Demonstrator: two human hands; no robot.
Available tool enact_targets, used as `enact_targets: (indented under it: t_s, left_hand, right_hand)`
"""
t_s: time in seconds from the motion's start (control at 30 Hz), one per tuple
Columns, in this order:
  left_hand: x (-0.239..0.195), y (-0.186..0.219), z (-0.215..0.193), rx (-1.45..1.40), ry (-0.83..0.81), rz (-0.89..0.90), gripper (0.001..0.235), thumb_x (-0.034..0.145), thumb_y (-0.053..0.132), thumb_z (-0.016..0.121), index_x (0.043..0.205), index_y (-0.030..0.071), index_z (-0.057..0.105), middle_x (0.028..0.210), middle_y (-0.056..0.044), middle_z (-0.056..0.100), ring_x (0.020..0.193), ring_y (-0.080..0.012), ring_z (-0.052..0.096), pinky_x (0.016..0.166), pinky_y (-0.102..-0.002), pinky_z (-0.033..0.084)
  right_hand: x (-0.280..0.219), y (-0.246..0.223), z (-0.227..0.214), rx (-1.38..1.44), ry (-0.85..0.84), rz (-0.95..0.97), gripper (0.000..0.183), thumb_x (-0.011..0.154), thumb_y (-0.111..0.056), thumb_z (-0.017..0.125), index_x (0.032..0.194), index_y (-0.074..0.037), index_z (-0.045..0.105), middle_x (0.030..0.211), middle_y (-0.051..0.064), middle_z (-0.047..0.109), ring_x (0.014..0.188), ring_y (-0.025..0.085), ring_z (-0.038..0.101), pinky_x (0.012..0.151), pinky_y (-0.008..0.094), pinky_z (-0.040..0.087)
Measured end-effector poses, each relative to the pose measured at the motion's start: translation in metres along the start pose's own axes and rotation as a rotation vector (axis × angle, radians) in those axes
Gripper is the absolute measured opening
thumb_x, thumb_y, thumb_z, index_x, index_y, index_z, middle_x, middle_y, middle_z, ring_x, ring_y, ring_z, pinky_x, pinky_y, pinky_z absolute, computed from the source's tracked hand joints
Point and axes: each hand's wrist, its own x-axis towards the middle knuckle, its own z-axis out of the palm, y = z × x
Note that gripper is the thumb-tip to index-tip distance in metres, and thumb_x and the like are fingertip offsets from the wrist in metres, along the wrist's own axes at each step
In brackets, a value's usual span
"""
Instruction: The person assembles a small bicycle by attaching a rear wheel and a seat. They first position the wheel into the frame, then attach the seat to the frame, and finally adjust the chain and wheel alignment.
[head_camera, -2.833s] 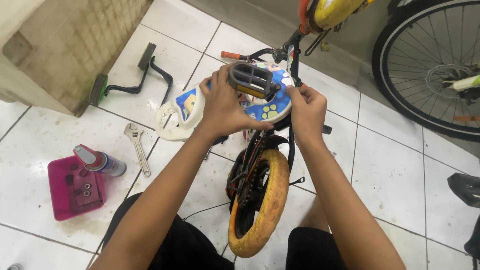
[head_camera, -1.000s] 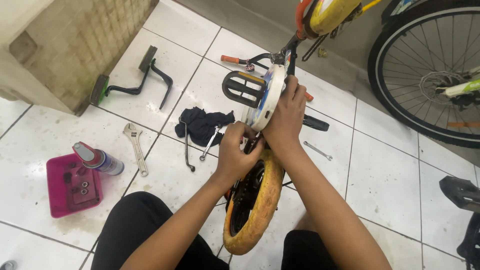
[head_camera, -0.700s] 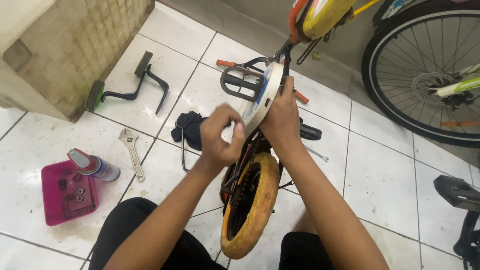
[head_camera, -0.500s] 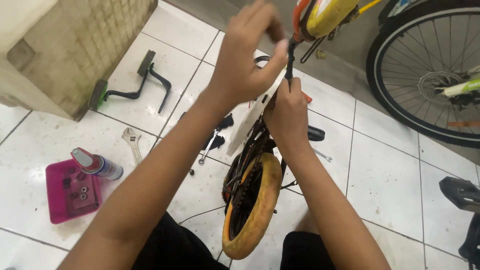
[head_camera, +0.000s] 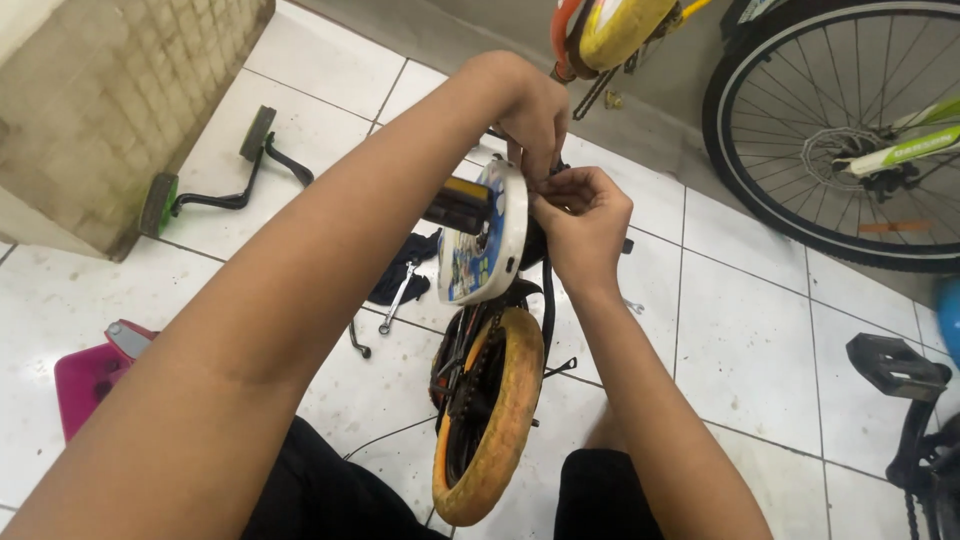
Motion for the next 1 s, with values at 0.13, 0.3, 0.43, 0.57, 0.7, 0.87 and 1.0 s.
enact_targets:
  t_s: [0.13,0.3,0.43,0.57,0.7,0.87,1.0]
  left_hand:
    - [0.025,0.006,0.007,0.185,-0.061,-0.044,0.054,0.064,0.019,0.083,0.117,0.019,0.075,0.111,-0.001,0.075,0.102,-0.016,0.069,0.085,-0.035,0.055]
    - [0.049,-0.005,0.032,0.288,-0.009,0.037,0.034,0.058,0.012,0.097,0.087,0.008,0.081,0.08,-0.003,0.077,0.066,-0.0169,0.07,0.064,-0.029,0.058]
    - [0.043,-0.014,0.032,0.276,0.056,0.1,0.037,0.059,0.011,0.095,0.093,0.008,0.081,0.086,-0.005,0.078,0.073,-0.022,0.071,0.068,-0.033,0.058]
    - [0.032,-0.029,0.044,0.138,0.195,0.194,0.034,0.059,0.013,0.09,0.092,0.01,0.079,0.081,-0.003,0.076,0.069,-0.0216,0.068,0.065,-0.034,0.055]
    - [0.03,-0.051,0.054,-0.159,0.314,0.325,0.03,0.06,0.007,0.089,0.087,0.006,0.076,0.085,-0.004,0.078,0.071,-0.0172,0.073,0.064,-0.03,0.06]
    - [0.034,-0.067,0.075,-0.287,0.448,0.407,0.019,0.064,0.008,0.084,0.082,0.007,0.075,0.075,-0.002,0.074,0.063,-0.0134,0.066,0.058,-0.026,0.054]
    - [0.03,-0.073,0.087,-0.478,0.554,0.512,0.011,0.074,0.003,0.072,0.083,0.007,0.076,0.067,-0.001,0.068,0.057,-0.0084,0.058,0.051,-0.021,0.047]
  right_hand:
    - [0.0,-0.011,0.0,-0.029,0.009,0.045,0.02,0.077,0.008,0.075,0.092,0.001,0.065,0.083,0.011,0.073,0.073,0.013,0.07,0.07,0.021,0.061]
    - [0.008,-0.005,-0.004,0.15,-0.055,0.162,0.026,0.076,0.013,0.074,0.098,0.001,0.065,0.087,0.011,0.072,0.08,0.015,0.071,0.076,0.023,0.061]
    - [0.008,-0.016,-0.006,0.119,-0.076,0.189,0.025,0.078,0.011,0.074,0.099,0.003,0.065,0.089,0.013,0.074,0.082,0.016,0.074,0.078,0.023,0.064]
    - [0.008,-0.025,-0.002,-0.151,-0.113,0.006,0.023,0.074,0.009,0.073,0.096,0.004,0.069,0.083,0.012,0.076,0.076,0.015,0.075,0.071,0.023,0.063]
    - [0.014,-0.031,0.005,-0.332,-0.137,-0.128,0.025,0.067,0.01,0.068,0.09,0.003,0.071,0.078,0.011,0.076,0.067,0.014,0.074,0.064,0.022,0.062]
    - [0.017,-0.024,0.01,-0.373,-0.145,-0.16,0.023,0.068,0.01,0.07,0.091,0.004,0.07,0.076,0.011,0.074,0.066,0.014,0.071,0.061,0.024,0.06]
    - [0.011,-0.021,0.003,-0.392,-0.106,-0.162,0.025,0.073,0.006,0.076,0.098,0.004,0.069,0.08,0.009,0.072,0.071,0.015,0.07,0.067,0.024,0.061]
